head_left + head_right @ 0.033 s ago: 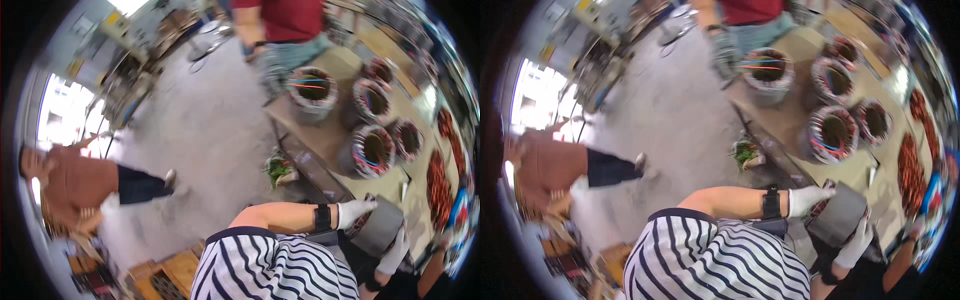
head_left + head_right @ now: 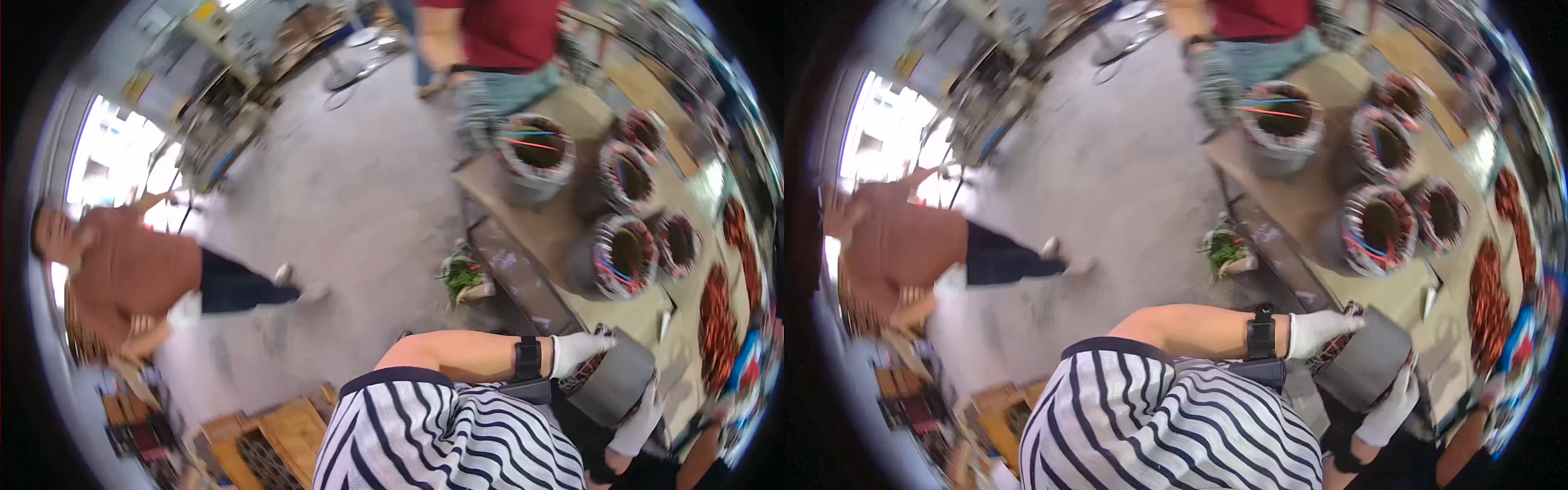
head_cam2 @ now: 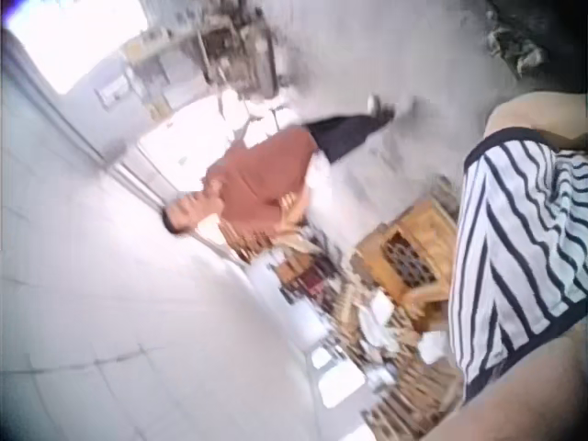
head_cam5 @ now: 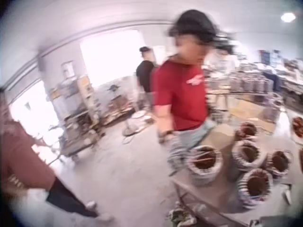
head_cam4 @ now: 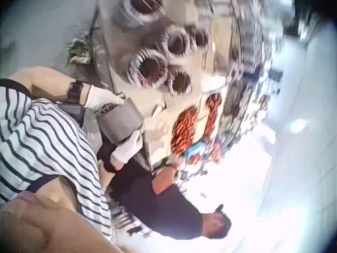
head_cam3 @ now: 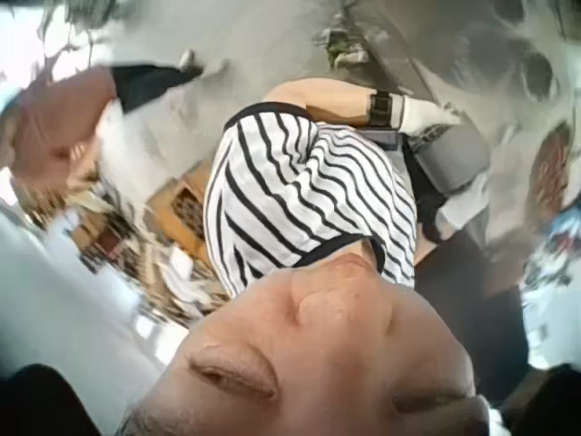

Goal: Packing finished metal motor components into wooden crates with cardboard separators.

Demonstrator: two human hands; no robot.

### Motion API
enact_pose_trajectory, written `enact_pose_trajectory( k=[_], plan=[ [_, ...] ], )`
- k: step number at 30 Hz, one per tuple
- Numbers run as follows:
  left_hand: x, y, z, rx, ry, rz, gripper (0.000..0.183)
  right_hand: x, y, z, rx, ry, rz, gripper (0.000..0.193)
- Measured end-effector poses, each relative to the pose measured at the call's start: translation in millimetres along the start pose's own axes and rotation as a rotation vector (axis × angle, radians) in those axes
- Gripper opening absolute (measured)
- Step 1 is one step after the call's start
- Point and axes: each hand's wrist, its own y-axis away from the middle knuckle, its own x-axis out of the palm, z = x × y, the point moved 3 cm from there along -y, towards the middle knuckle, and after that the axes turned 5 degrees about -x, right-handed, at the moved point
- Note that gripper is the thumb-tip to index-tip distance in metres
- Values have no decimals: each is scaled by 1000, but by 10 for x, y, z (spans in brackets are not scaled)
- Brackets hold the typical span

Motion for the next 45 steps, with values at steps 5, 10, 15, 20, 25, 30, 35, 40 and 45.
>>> enact_pose_trajectory(
  k=[5,10,15,20,25,30,35,40,45],
  plan=[
    [-1024,1063,207,169,78,-168,31,1110,688,-57,-141,265,226,39],
    [-2387,2010,948,450,140,-413,27,2467,1583,-263,127,-65,799,40],
    [-3429,3391,1844,582,613,-588,29,3920,2628,-475,223,166,1196,34],
    [-3757,5036,2788,539,934,-898,44,5313,3900,-593,379,135,1462,32],
    [-4413,5598,3475,1021,1309,-801,43,6368,5319,-231,221,357,1900,31],
    [-5045,6403,3945,1254,1474,-819,41,7286,6623,-79,141,478,2122,28],
    [-5709,7306,4497,1260,1702,-819,32,8310,7927,-381,74,659,2267,23],
    [-6351,8153,5199,1597,1918,-676,29,8922,9653,-293,72,793,2488,27],
    [-6960,9186,6228,1712,2019,-694,28,9371,11418,-573,-88,947,2621,25]
  ],
)
